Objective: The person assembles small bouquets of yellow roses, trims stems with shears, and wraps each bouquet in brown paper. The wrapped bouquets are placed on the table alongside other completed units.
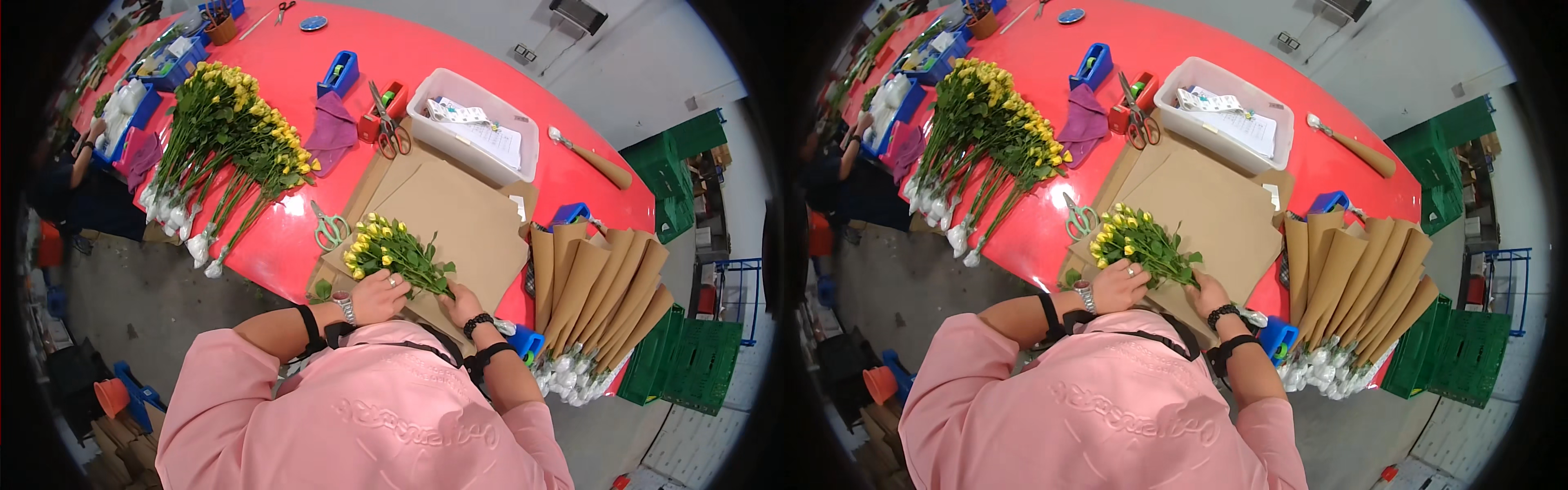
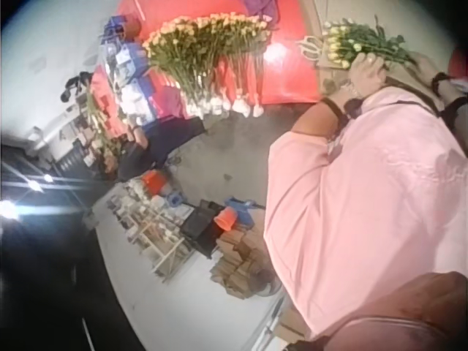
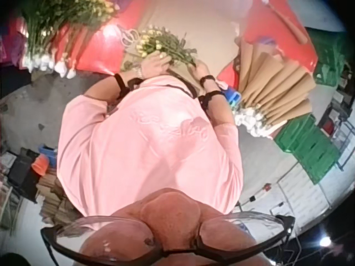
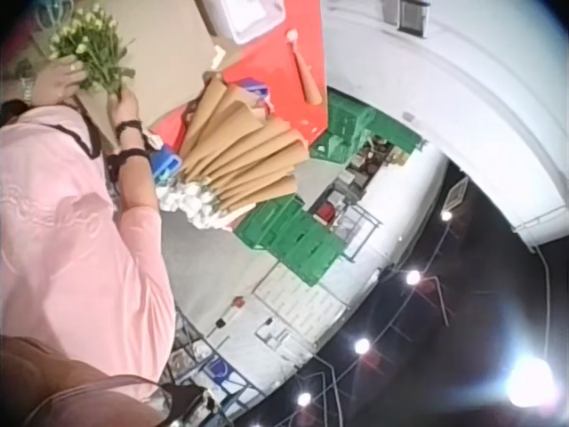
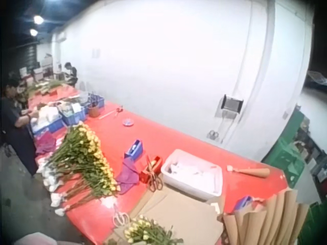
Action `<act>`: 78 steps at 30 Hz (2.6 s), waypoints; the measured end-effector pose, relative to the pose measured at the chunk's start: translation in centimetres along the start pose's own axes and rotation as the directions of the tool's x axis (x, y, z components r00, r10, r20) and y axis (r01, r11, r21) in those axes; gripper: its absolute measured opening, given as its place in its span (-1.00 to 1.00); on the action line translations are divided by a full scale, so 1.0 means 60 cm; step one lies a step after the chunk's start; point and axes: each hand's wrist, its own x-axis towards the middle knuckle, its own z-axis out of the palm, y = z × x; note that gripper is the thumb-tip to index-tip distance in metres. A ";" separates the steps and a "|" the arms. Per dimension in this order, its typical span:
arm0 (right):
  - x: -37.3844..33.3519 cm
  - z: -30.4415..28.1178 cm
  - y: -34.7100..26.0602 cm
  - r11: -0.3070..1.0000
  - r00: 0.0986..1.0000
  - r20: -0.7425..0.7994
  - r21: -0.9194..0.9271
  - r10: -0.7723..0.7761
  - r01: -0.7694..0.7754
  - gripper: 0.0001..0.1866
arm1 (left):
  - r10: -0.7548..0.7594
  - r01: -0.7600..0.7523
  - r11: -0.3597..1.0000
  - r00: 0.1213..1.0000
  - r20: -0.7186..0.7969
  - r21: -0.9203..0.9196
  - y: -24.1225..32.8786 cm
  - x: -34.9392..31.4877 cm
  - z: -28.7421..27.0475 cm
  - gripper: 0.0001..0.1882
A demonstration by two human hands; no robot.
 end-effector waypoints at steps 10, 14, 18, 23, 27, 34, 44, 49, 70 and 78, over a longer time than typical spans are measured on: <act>0.037 -0.079 0.053 0.870 0.915 0.253 0.310 0.313 -0.383 -0.58 | -0.227 0.237 0.971 0.934 0.275 -0.004 -0.077 0.099 0.046 -0.81; 0.000 -0.046 0.210 0.388 0.625 -0.277 0.920 0.730 -0.046 -0.62 | -0.315 0.328 0.944 0.865 0.390 0.035 -0.119 0.173 0.076 -0.85; -0.015 -0.065 0.068 0.944 0.592 -0.740 0.190 0.319 -0.271 -0.56 | -0.493 0.488 0.858 0.699 0.518 0.158 -0.155 0.237 0.101 -0.82; -0.016 0.003 -0.033 0.970 0.819 -0.562 -0.118 0.112 -0.214 -0.35 | -0.481 0.412 0.873 0.651 0.587 0.260 -0.182 0.297 0.141 -0.71; -0.005 0.040 -0.014 0.959 0.818 -0.568 -0.168 0.094 -0.227 -0.26 | -0.345 0.324 0.936 0.755 0.557 0.141 -0.199 0.302 0.141 -0.54; 0.003 0.009 -0.010 0.945 0.874 -0.453 -0.173 0.174 -0.278 -0.23 | -0.129 0.187 0.981 0.455 0.881 0.047 -0.181 0.306 0.067 0.00; 0.028 -0.004 0.004 0.956 0.959 -0.159 -0.144 0.233 -0.256 -0.50 | -0.128 0.220 0.975 0.405 0.905 0.040 -0.187 0.264 0.054 -0.07; 0.014 -0.017 -0.016 0.933 0.965 -0.096 -0.249 0.245 -0.261 -0.34 | -0.163 0.557 0.824 0.061 0.985 0.102 -0.223 0.233 0.084 -0.21; 0.004 0.012 0.000 0.959 0.918 -0.356 -0.149 0.177 -0.243 -0.30 | -0.260 0.152 0.965 0.461 0.848 0.213 -0.080 0.255 0.112 -0.22; 0.032 -0.019 -0.006 0.927 0.945 -0.167 -0.206 0.281 -0.312 -0.32 | -0.153 0.012 0.975 0.763 0.628 0.223 -0.039 0.211 0.120 -0.34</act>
